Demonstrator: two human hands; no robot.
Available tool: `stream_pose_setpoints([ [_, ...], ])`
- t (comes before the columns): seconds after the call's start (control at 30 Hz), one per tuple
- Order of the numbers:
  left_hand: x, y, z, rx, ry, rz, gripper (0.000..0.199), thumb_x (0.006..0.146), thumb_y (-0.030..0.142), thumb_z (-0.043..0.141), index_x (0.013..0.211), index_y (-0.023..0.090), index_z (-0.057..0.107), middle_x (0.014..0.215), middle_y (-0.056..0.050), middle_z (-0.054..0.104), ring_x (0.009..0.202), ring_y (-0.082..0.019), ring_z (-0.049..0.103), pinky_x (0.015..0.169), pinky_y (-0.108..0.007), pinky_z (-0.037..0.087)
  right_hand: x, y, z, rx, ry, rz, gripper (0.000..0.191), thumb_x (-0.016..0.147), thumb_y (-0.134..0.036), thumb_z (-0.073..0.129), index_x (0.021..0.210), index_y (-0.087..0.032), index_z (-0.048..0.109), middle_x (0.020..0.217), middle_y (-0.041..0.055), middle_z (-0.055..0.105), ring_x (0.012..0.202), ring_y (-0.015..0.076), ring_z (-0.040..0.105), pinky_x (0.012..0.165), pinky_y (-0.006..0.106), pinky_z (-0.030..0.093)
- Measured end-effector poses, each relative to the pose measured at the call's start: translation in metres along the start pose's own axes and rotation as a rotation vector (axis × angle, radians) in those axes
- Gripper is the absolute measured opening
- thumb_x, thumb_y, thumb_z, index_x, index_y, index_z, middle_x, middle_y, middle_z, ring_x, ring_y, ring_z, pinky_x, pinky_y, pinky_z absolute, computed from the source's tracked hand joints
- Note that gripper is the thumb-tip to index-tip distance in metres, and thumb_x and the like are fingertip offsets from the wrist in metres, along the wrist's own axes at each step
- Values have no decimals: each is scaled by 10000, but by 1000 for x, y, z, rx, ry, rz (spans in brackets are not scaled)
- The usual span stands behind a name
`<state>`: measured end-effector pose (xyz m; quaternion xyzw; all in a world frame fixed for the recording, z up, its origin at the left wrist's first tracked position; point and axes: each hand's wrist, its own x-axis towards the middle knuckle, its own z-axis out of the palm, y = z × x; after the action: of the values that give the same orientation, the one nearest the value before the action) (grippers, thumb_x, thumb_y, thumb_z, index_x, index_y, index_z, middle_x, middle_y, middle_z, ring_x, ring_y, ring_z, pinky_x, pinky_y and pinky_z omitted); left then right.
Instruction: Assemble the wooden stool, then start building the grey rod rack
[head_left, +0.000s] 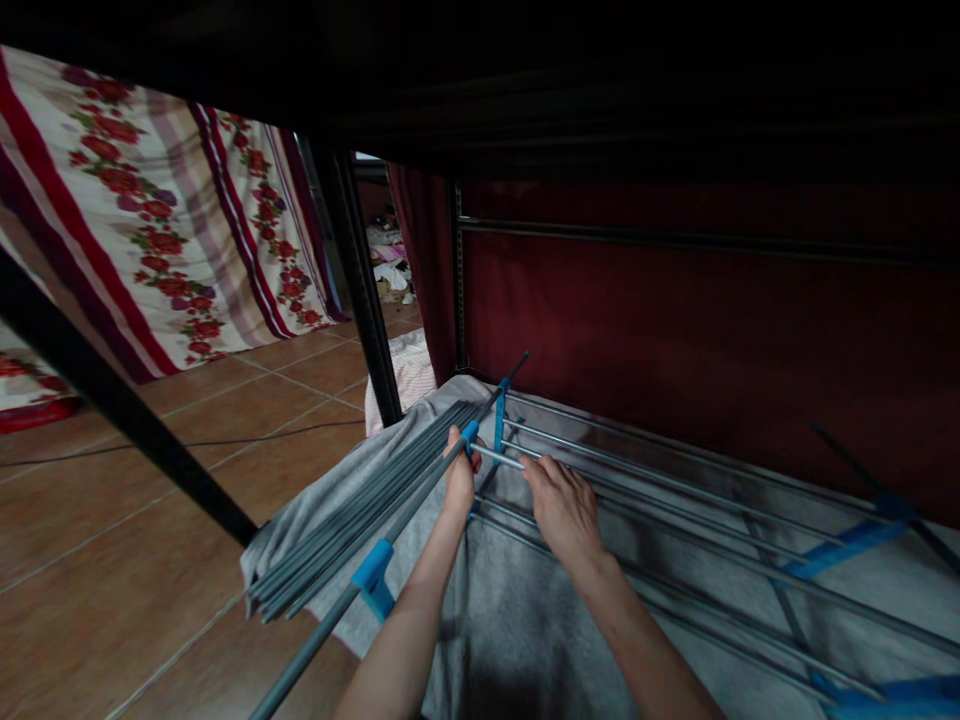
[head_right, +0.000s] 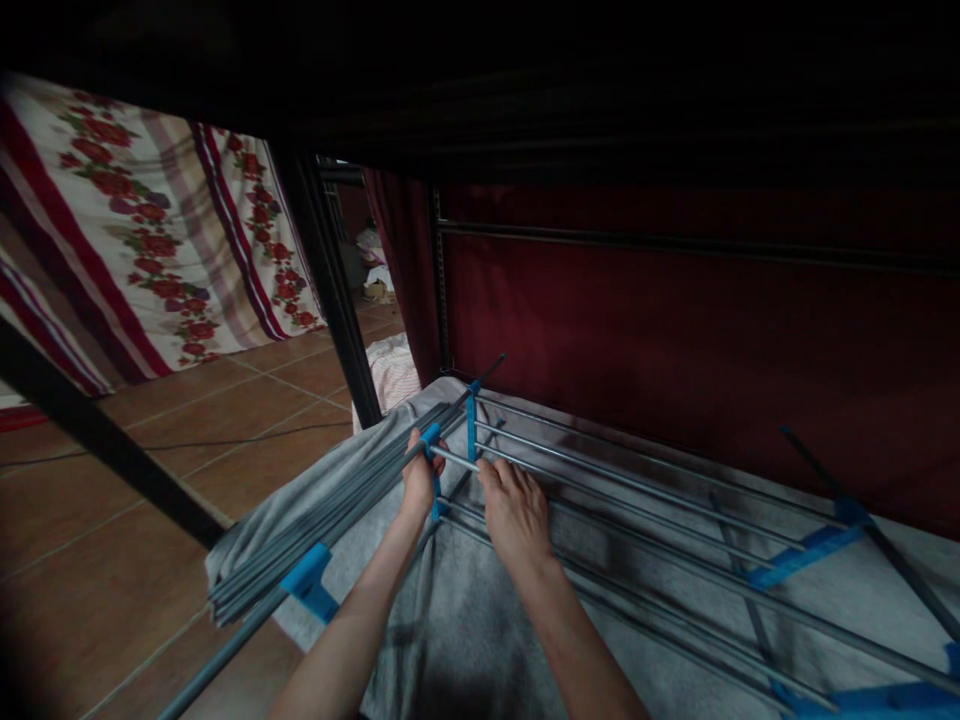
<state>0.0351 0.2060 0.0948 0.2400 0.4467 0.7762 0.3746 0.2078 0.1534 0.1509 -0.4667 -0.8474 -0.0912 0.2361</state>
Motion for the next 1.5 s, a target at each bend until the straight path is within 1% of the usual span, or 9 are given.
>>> stream_pose_setpoints([
  [0.4,-6,8,5,43,8,-9,537,733,689,526,595,171,551,445,48,403,374,-65,339,383,-188,264,2,0,-2,15,-46,-12,331,984,-231,358,1246,-260,557,1037,50,667,946,170,608,802,298,412],
  [0.6,-11,11,10,66,81,-33,524,724,683,543,610,172,525,494,40,463,392,-64,371,394,-186,289,3,-1,-2,14,-53,3,332,982,-220,354,1241,-262,556,1046,40,667,948,174,609,800,304,408],
  [0.93,-12,15,14,51,120,-50,506,723,684,544,667,182,502,560,36,526,425,-66,414,434,-189,346,5,-4,-5,40,-34,20,303,982,-217,353,1167,-269,588,998,25,673,918,158,617,760,290,405],
  [1.0,-13,15,14,62,116,-46,517,739,691,519,650,182,503,537,38,505,415,-69,398,428,-194,334,4,-5,-6,38,-37,22,300,982,-225,357,1171,-267,586,1004,30,671,922,158,618,760,290,408],
  [1.1,-15,14,13,119,68,23,549,794,693,440,597,185,509,462,47,416,398,-80,351,412,-207,297,4,-6,-7,29,-39,34,306,982,-238,358,1197,-270,575,1029,41,668,959,166,612,793,295,412],
  [1.17,-16,14,11,183,11,94,574,836,676,382,569,188,524,440,39,391,413,-97,359,432,-223,316,4,-8,-9,30,-38,45,318,985,-242,348,1216,-276,564,1050,43,666,985,169,606,833,300,409],
  [1.27,-16,19,9,274,-16,180,578,885,627,336,629,183,604,506,4,485,508,-134,461,540,-253,405,4,-10,-15,42,-42,51,331,985,-294,363,1268,-259,530,1090,59,662,1010,185,599,890,323,400],
  [1.4,-22,23,2,333,136,333,428,928,490,362,807,193,645,760,-28,608,761,-168,565,770,-289,452,3,-4,-29,95,-27,21,373,983,-325,373,1323,-229,492,1137,71,649,1031,186,587,908,316,399],
  [1.5,-45,17,-10,380,244,410,252,903,394,453,881,216,631,874,-31,609,896,-191,567,875,-314,421,6,11,-42,121,14,38,375,987,-277,347,1327,-233,498,1167,65,638,1044,164,581,902,292,401],
])
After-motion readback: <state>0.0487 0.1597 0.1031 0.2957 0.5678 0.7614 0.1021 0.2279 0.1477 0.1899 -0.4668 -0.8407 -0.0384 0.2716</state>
